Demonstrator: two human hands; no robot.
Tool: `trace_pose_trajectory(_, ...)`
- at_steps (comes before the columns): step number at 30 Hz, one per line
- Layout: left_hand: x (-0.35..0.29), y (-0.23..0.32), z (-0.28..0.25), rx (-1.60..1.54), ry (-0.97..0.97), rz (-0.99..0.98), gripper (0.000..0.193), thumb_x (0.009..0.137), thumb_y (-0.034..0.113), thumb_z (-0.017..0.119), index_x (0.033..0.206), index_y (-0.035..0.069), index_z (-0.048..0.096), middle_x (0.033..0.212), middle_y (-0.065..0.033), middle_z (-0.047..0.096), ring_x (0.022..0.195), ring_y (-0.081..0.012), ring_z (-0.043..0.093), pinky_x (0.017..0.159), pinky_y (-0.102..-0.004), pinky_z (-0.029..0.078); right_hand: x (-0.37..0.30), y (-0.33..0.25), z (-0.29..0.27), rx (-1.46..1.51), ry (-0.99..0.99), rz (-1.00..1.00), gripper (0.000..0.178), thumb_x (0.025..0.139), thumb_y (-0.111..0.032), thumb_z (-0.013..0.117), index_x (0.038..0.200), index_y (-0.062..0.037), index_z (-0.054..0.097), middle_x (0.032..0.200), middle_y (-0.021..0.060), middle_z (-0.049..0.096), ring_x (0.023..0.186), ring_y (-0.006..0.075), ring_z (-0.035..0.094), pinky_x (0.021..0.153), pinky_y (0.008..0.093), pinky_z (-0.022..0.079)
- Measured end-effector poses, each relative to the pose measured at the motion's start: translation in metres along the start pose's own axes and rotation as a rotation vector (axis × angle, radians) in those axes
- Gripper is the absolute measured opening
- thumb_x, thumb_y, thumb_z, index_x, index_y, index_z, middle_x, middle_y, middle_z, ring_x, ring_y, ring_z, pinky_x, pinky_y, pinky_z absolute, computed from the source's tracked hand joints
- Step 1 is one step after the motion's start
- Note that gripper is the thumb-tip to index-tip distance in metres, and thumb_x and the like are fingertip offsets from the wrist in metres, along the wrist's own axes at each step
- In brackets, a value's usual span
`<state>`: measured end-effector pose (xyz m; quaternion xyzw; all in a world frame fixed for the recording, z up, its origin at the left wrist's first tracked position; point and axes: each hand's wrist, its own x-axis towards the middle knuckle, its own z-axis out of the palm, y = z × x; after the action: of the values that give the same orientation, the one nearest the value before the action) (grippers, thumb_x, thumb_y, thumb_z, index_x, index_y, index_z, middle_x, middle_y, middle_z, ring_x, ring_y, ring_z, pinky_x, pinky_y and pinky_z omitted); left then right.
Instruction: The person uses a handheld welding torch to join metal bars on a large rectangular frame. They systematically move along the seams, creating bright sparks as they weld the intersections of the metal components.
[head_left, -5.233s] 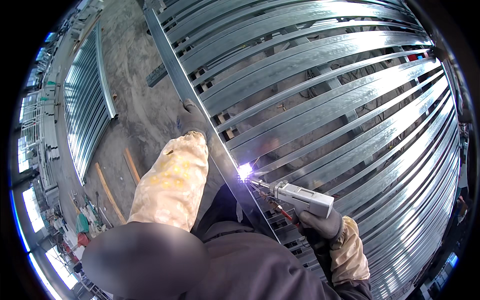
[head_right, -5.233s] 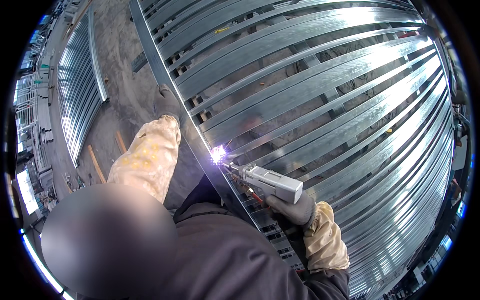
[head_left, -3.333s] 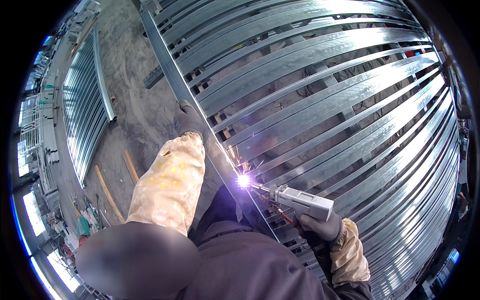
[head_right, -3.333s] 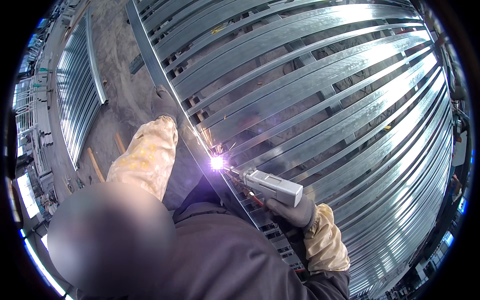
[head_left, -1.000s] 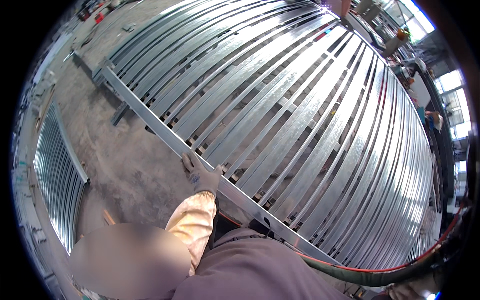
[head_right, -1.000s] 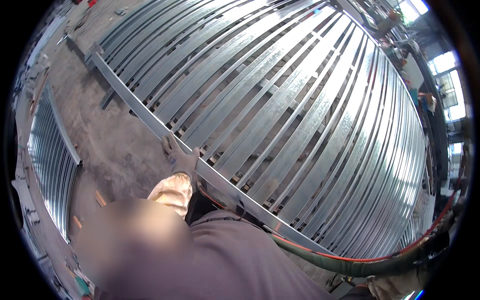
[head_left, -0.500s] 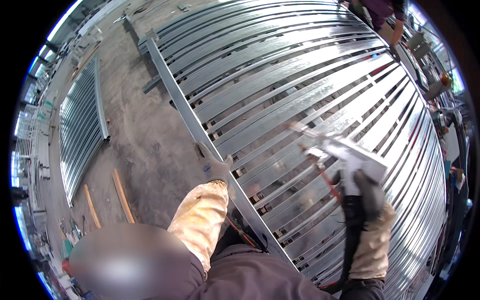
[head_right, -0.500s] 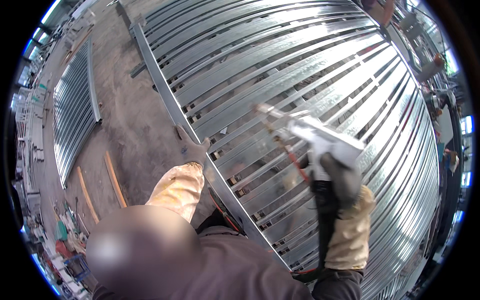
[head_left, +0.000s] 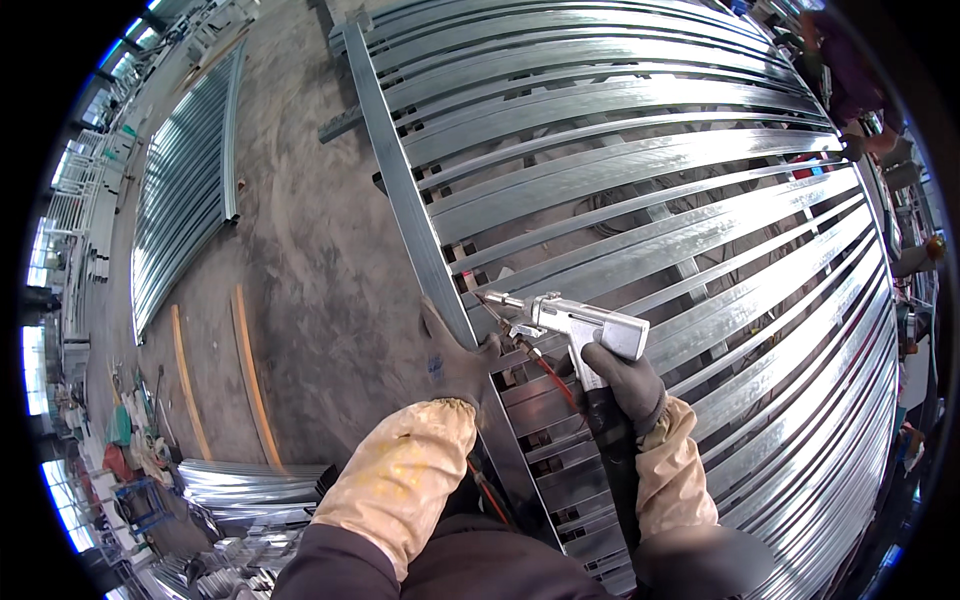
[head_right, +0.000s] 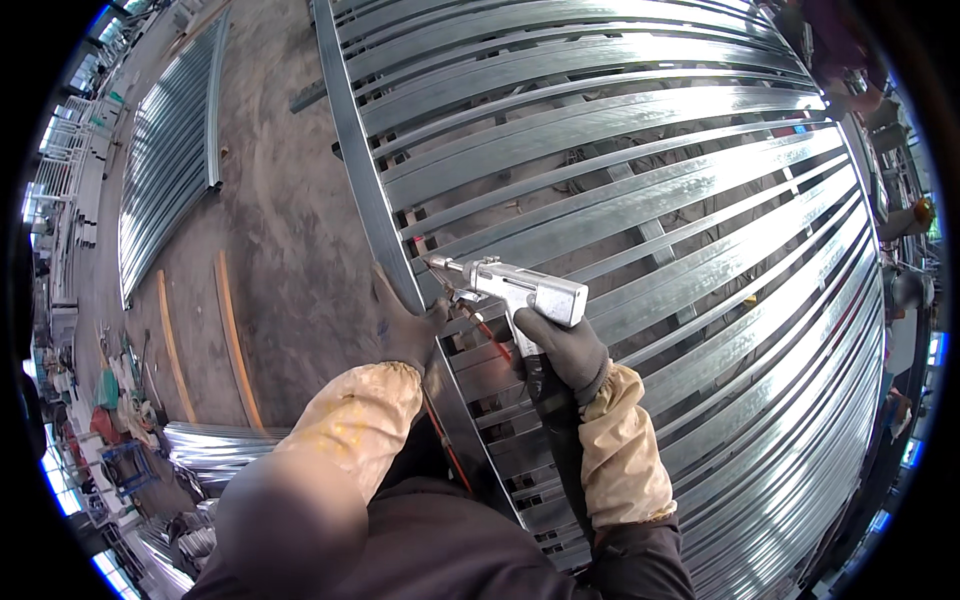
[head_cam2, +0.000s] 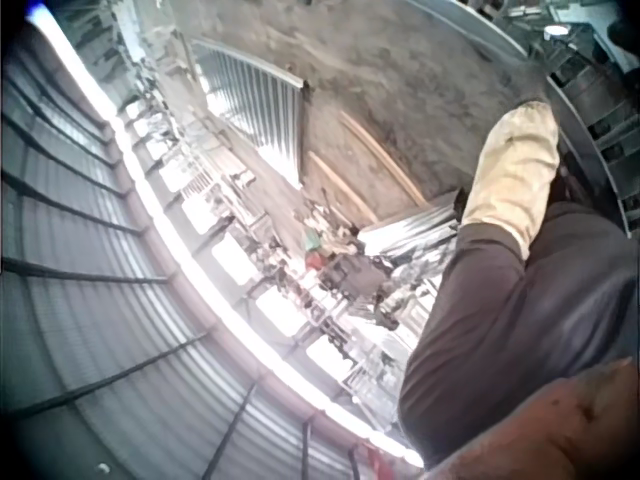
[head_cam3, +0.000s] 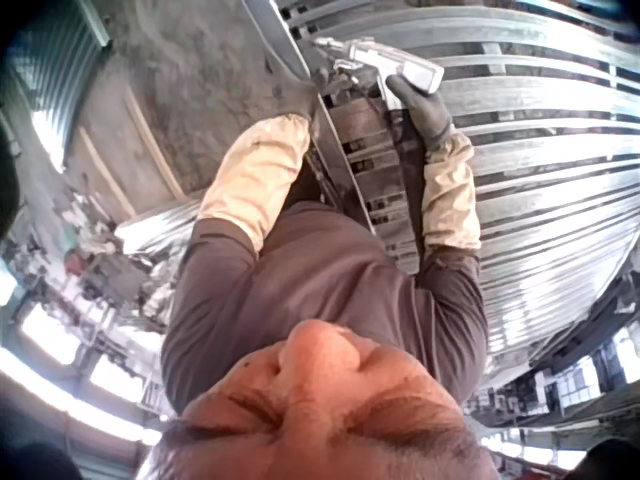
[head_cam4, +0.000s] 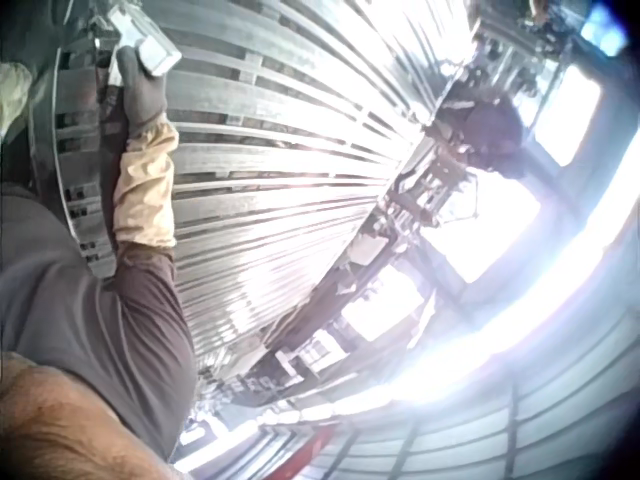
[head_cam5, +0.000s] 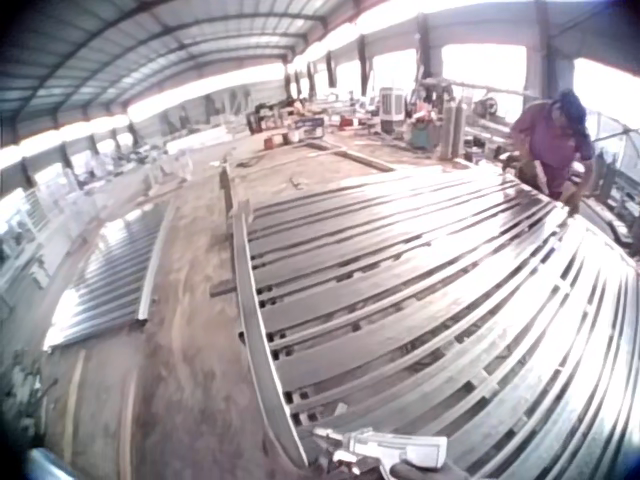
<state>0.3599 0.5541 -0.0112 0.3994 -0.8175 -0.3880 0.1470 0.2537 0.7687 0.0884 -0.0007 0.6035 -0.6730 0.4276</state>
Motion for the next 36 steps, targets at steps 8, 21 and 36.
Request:
trace_pose_trajectory(8, 0.002, 0.014, -0.007, 0.017, -0.021, -0.031, 0.118, 0.064, 0.015, 0.085, 0.160, -0.001, 0.016, 0.141, -0.0283, 0.046, 0.128, -0.0420, 0.053, 0.107, -0.0451, 0.047, 0.006, -0.008, 0.011, 0.020, -0.024, 0.118, 0.045, 0.096, -0.016, 0.068, 0.137, -0.0020, 0.057, 0.091, 0.0076, 0.070, 0.063, 0.0151, 0.068, 0.055, 0.0292, 0.054)
trace_pose_trajectory(21, 0.005, -0.010, 0.007, 0.007, 0.010, 0.009, 0.122, 0.064, 0.014, 0.087, 0.159, 0.000, 0.013, 0.143, -0.0267, 0.047, 0.131, -0.0411, 0.053, 0.108, -0.0431, 0.047, 0.005, -0.019, 0.021, -0.096, -0.071, 0.142, 0.034, 0.097, -0.018, 0.064, 0.126, -0.0005, 0.063, 0.088, 0.0043, 0.070, 0.069, 0.0109, 0.065, 0.061, 0.0276, 0.053)
trace_pose_trajectory(36, 0.002, 0.018, -0.008, 0.047, -0.024, -0.074, 0.121, 0.064, 0.014, 0.088, 0.158, -0.007, 0.016, 0.153, -0.0283, 0.036, 0.140, -0.0419, 0.042, 0.118, -0.0427, 0.038, 0.007, -0.014, 0.025, -0.238, -0.060, -0.038, 0.019, 0.096, -0.016, 0.062, 0.104, 0.0010, 0.066, 0.081, 0.0043, 0.069, 0.062, 0.0111, 0.065, 0.053, 0.0275, 0.051)
